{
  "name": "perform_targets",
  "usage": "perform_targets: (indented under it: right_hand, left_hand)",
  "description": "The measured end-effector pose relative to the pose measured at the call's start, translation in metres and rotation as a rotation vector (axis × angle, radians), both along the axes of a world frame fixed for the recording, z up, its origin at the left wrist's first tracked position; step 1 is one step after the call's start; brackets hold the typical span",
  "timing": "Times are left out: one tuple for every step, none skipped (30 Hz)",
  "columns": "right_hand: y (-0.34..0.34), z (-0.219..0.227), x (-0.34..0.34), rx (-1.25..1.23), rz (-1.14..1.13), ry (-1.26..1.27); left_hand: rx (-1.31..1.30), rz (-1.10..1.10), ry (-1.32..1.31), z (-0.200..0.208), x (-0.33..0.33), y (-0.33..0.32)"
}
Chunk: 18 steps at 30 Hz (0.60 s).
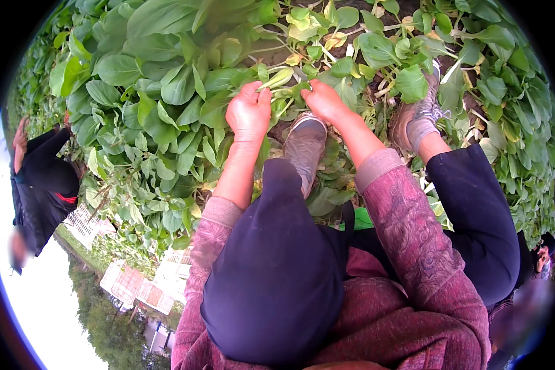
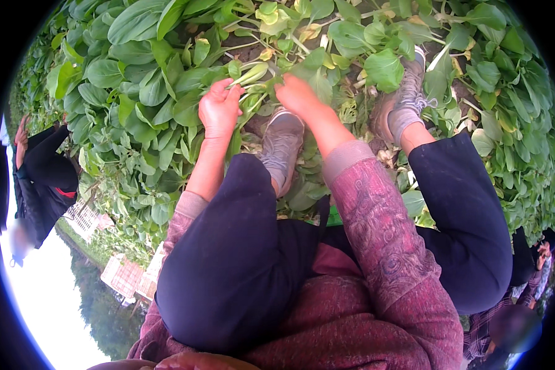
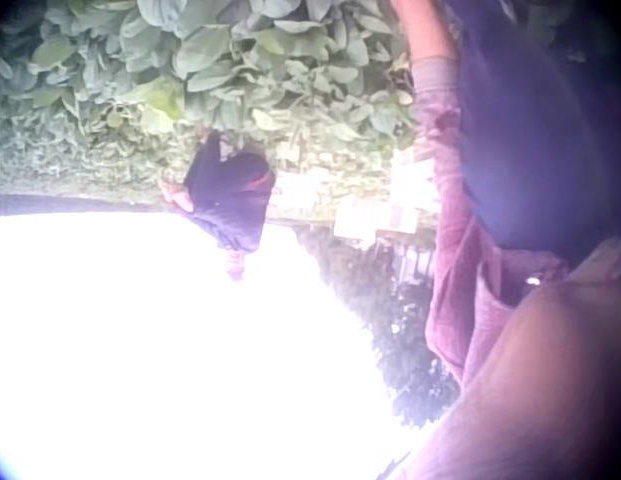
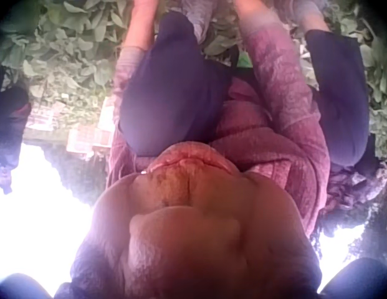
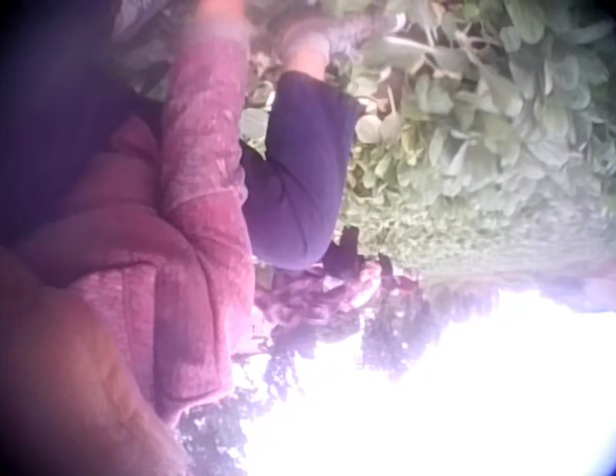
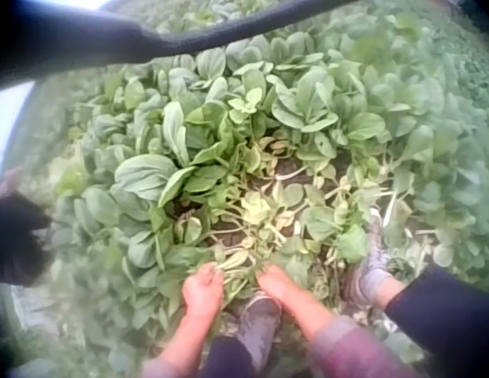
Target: The person uses a knife to cut leafy green vegetables from the ground and places them into a white plastic crate. The person repeatedly cuts bunches of vegetables and adds them to the crate.
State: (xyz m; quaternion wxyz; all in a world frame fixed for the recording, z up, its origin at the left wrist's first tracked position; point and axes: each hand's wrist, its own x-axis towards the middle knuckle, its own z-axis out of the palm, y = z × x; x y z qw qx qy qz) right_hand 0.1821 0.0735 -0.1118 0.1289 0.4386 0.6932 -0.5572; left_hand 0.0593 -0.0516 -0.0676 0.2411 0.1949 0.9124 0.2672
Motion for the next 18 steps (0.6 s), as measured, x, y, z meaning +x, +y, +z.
perform_targets:
  right_hand:
    - [0.002, 0.0, -0.005, -0.012, 0.038, -0.022]
    - [0.005, 0.0, -0.01, -0.023, 0.076, -0.044]
    - [0.008, 0.001, -0.013, -0.032, 0.113, -0.068]
    - [0.009, 0.003, -0.014, -0.009, 0.132, -0.06]
    - [0.01, 0.005, -0.015, 0.013, 0.151, -0.052]
    - [0.011, 0.005, -0.015, 0.034, 0.173, -0.043]
    - [0.012, 0.006, -0.014, 0.032, 0.264, -0.068]
    - [0.013, 0.007, -0.011, 0.031, 0.354, -0.094]
    - [0.011, 0.008, -0.009, 0.024, 0.446, -0.117]
    - [0.007, 0.009, -0.005, 0.028, 0.404, -0.112]
    - [0.001, 0.012, 0.001, 0.03, 0.363, -0.106]
    - [-0.002, 0.013, 0.006, 0.039, 0.318, -0.101]
    - [-0.002, 0.013, 0.01, 0.005, 0.215, -0.073]
    - [-0.002, 0.014, 0.014, -0.029, 0.112, -0.045]
    - [-0.003, 0.019, 0.014, -0.106, -0.032, 0.013]
    - [-0.006, 0.025, 0.015, -0.183, -0.174, 0.076]
    - [-0.008, 0.031, 0.016, -0.3, -0.359, 0.169]
    - [-0.006, 0.04, 0.017, -0.404, -0.547, 0.26]
  left_hand:
    - [0.006, 0.008, -0.014, 0.0, 0.0, 0.0]
    - [0.013, 0.017, -0.028, 0.0, 0.0, -0.001]
    - [0.025, 0.028, -0.066, 0.004, 0.0, 0.002]
    - [0.037, 0.039, -0.104, 0.008, 0.0, 0.005]
    - [0.05, 0.05, -0.143, 0.011, 0.0, 0.007]
    - [0.084, 0.089, -0.187, 0.013, 0.001, 0.007]
    - [0.118, 0.129, -0.232, 0.015, 0.0, 0.006]
    - [0.153, 0.167, -0.278, 0.017, -0.001, 0.006]
    - [0.198, 0.195, -0.31, 0.018, -0.003, 0.003]
    - [0.244, 0.223, -0.343, 0.019, -0.007, 0.001]
    - [0.29, 0.251, -0.375, 0.02, -0.008, -0.001]
    - [0.33, 0.273, -0.405, 0.023, -0.008, 0.001]
    - [0.369, 0.296, -0.435, 0.027, -0.006, 0.002]
    - [0.409, 0.318, -0.464, 0.032, -0.005, 0.003]
    - [0.406, 0.335, -0.477, 0.036, -0.007, 0.001]
    - [0.461, 0.337, -0.497, 0.038, -0.008, -0.002]
    - [0.517, 0.338, -0.516, 0.041, -0.009, -0.007]
    - [0.58, 0.335, -0.544, 0.042, -0.008, -0.007]
